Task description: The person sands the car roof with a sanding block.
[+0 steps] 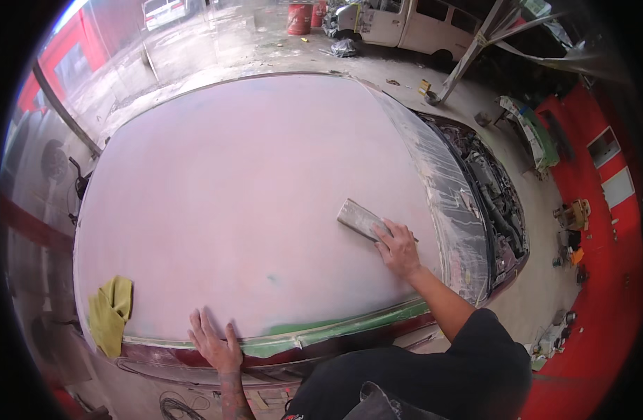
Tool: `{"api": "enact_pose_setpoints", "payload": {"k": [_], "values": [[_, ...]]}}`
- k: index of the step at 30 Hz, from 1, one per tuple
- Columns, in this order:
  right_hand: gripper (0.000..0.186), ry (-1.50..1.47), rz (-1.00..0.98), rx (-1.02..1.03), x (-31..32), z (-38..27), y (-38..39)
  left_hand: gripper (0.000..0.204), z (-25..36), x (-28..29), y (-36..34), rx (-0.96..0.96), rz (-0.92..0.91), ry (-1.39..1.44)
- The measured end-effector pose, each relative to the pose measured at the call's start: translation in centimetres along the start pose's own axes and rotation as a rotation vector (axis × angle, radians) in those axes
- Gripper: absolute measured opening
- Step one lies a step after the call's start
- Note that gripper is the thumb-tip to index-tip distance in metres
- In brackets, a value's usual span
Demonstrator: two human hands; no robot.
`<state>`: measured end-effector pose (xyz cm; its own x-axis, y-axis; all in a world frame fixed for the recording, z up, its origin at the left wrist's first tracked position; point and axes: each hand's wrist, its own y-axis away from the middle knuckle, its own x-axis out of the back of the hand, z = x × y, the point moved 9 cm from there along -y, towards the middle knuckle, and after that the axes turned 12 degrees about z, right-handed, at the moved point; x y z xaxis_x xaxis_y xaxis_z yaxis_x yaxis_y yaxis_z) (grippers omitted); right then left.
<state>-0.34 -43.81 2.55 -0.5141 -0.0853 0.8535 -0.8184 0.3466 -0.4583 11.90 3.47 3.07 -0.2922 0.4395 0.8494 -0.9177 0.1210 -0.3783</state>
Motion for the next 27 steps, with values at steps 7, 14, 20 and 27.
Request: {"api": "enact_pose_setpoints", "payload": {"k": [7, 14, 20, 27], "values": [[0.054, -0.046, -0.071, 0.117, 2.1, 0.6, 3.6, 0.067, -0.6, 0.4, 0.4, 0.026, -0.019, -0.104], [0.048, 0.299, -0.080, -0.356, -7.5, 17.4, -17.5, 0.067, 0.1, -0.2, 0.8, -0.001, -0.034, -0.088], [0.048, 0.325, -0.102, -0.415, -7.5, 15.7, -13.7, 0.066, -0.4, -0.3, 0.6, 0.007, -0.021, -0.067], [0.053, 0.168, 0.035, -0.146, 2.7, 0.5, 6.9, 0.065, -0.9, -0.3, 0.6, 0.027, -0.018, -0.069]]}}
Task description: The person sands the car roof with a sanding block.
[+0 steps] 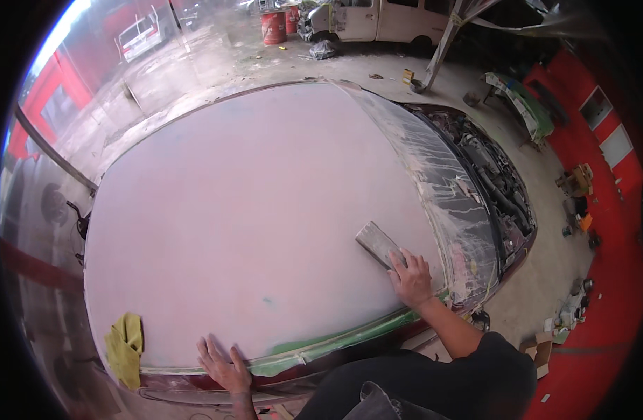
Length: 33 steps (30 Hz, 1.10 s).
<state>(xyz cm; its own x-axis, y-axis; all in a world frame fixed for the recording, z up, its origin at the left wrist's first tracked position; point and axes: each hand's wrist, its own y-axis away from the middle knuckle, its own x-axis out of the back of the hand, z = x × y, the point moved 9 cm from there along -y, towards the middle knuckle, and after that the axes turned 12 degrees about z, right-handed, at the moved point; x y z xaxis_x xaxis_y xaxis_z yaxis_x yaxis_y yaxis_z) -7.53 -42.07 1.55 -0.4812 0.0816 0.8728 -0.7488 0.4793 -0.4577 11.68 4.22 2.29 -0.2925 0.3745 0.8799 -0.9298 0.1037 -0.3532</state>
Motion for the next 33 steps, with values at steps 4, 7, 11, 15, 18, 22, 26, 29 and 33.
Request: {"api": "enact_pose_setpoints", "payload": {"k": [4, 7, 11, 15, 18, 22, 26, 29, 33], "values": [[0.053, 0.029, -0.051, 0.059, 0.4, 0.4, -2.0, 0.064, 0.0, 0.4, 0.0, -0.019, -0.028, -0.036], [0.047, 0.048, 0.012, -0.063, -4.4, 5.8, -10.6, 0.065, 1.1, 0.6, 0.0, -0.002, -0.045, -0.048], [0.048, 0.204, -0.041, -0.221, -11.9, 13.9, -23.6, 0.066, 0.8, 0.2, 0.1, -0.006, -0.040, -0.026], [0.050, 0.232, -0.130, -0.318, -14.4, 15.7, -25.0, 0.065, 0.6, 0.1, 0.3, 0.002, -0.045, -0.007], [0.049, 0.187, -0.077, -0.252, -12.7, 12.6, -19.0, 0.063, 0.4, -0.1, 0.1, -0.014, -0.035, 0.004], [0.051, 0.044, 0.052, -0.133, -4.0, 6.2, -6.2, 0.060, 0.4, 0.0, -0.3, -0.036, -0.011, -0.008], [0.056, 0.039, 0.017, -0.060, 1.3, 2.2, 0.8, 0.059, 0.3, 0.1, -0.4, -0.023, -0.006, -0.028], [0.056, 0.044, -0.019, -0.041, -0.5, 3.8, -1.9, 0.059, -0.1, 0.0, -0.2, -0.020, -0.014, -0.029], [0.048, 0.073, 0.030, -0.150, -6.8, 11.2, -13.5, 0.060, 0.5, 0.2, -0.1, -0.012, -0.015, -0.016]]}}
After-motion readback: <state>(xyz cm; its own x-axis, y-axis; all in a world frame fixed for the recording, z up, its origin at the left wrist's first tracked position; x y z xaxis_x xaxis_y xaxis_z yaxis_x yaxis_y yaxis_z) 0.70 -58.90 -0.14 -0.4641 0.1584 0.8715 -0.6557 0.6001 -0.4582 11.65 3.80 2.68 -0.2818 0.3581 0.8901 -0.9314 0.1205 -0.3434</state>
